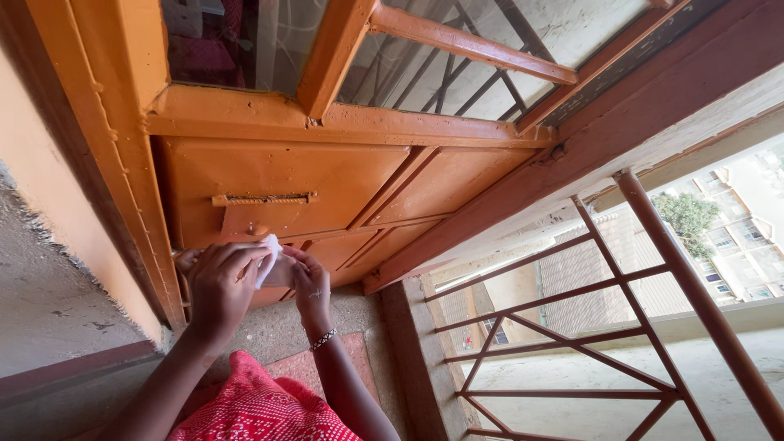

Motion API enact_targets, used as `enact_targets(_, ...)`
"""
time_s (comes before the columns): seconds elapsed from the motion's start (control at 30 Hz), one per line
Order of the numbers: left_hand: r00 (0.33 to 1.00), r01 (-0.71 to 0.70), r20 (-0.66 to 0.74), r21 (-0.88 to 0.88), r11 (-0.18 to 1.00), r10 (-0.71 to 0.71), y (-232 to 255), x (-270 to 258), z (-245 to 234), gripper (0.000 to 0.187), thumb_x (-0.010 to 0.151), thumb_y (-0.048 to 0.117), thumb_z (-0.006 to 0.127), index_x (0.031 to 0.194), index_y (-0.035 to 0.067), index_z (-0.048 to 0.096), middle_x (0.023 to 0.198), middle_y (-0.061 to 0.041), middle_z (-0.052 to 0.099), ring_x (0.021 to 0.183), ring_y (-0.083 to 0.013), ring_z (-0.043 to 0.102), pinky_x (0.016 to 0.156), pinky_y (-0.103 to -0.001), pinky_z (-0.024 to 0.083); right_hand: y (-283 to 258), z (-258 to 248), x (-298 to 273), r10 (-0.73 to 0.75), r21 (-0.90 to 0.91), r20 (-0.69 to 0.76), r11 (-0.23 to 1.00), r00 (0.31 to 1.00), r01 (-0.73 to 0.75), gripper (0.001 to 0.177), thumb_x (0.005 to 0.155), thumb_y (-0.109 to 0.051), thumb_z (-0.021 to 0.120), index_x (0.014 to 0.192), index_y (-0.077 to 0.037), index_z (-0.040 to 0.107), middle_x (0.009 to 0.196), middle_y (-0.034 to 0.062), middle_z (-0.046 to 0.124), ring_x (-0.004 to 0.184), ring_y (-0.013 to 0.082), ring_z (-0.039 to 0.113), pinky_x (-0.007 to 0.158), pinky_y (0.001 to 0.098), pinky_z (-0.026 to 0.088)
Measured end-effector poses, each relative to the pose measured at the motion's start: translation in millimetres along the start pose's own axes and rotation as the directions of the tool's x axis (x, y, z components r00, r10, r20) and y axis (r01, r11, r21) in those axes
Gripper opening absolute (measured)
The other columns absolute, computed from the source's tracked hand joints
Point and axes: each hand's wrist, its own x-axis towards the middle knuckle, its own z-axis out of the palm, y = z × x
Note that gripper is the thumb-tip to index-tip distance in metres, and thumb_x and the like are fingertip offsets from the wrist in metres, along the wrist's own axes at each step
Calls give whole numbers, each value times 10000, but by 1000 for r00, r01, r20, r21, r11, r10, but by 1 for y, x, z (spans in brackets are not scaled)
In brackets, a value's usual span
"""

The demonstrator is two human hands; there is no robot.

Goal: The person wipes the exterior surface of an orange wooden door with a light-colored cloth. They clean the glass panes, the wooden frame, and the lower panels, including the area around the handle, using both hands to maneuver the cloth.

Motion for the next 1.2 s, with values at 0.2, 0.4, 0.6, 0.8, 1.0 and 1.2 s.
enact_targets(0.2, 999, -3, -39, -100, 995, -1, 12, 0, 8, 159, 866, 188, 842, 984, 154, 742, 1011, 30, 770, 891, -123, 694, 957, -349, 360, -11, 27, -13, 101, 549, 382, 775, 919, -314, 767, 1027, -664, 237, 1465, -69, 442, 1325, 61, 630, 1192, 168, 610, 1062, 346, 468)
enact_targets(0.4, 997, 77, 26, -149, 986, -74, 14, -5, -10, 121, 872, 124, 813, 970, 172, 761, 1012, 44, 782, 892, -99, 714, 925, -323, 359, 7, 48, -32, 33, 644, 502, 652, 864, -399, 775, 1003, -687, 447, 1530, -121, 412, 1420, 37, 557, 1303, 156, 554, 1155, 381, 443)
enact_targets(0.6, 979, 202, 37, -366, 908, -203, -11, 3, -21, 129, 1006, 150, 766, 1110, 193, 702, 1157, 48, 735, 1023, -83, 719, 979, -209, 537, 8, 38, -34, -129, 449, 432, 889, 893, -89, 852, 979, -593, 695, 1565, -45, 408, 1341, 119, 569, 1151, 179, 558, 997, 341, 498)
enact_targets(0.8, 996, -3, 84, -195, 981, 20, -16, 21, -41, 135, 884, 93, 781, 978, 182, 744, 1038, 50, 781, 958, -112, 721, 957, -318, 374, -22, 16, -26, 77, 430, 305, 878, 949, -210, 736, 935, -514, 690, 1453, -45, 459, 1319, 92, 591, 1139, 159, 616, 962, 324, 527)
enact_targets(1.0, 984, -59, 163, -110, 992, 76, -19, 33, -45, 114, 856, 123, 796, 947, 179, 754, 986, 53, 784, 911, -118, 698, 918, -339, 351, -56, 3, -26, -269, -598, 125, 747, 955, 289, 505, 765, -422, 858, 1078, -43, 740, 1339, 109, 600, 1334, 311, 444, 1109, 490, 410)
enact_targets(1.2, 995, 25, 103, -166, 986, -8, -6, 16, -28, 153, 933, 113, 731, 1086, 121, 739, 1008, 11, 786, 902, -134, 718, 981, -397, 448, -87, 20, -32, -588, -507, 107, 662, 802, 552, 316, 733, -298, 858, 877, -52, 720, 1475, 128, 592, 1462, 364, 372, 1215, 531, 327)
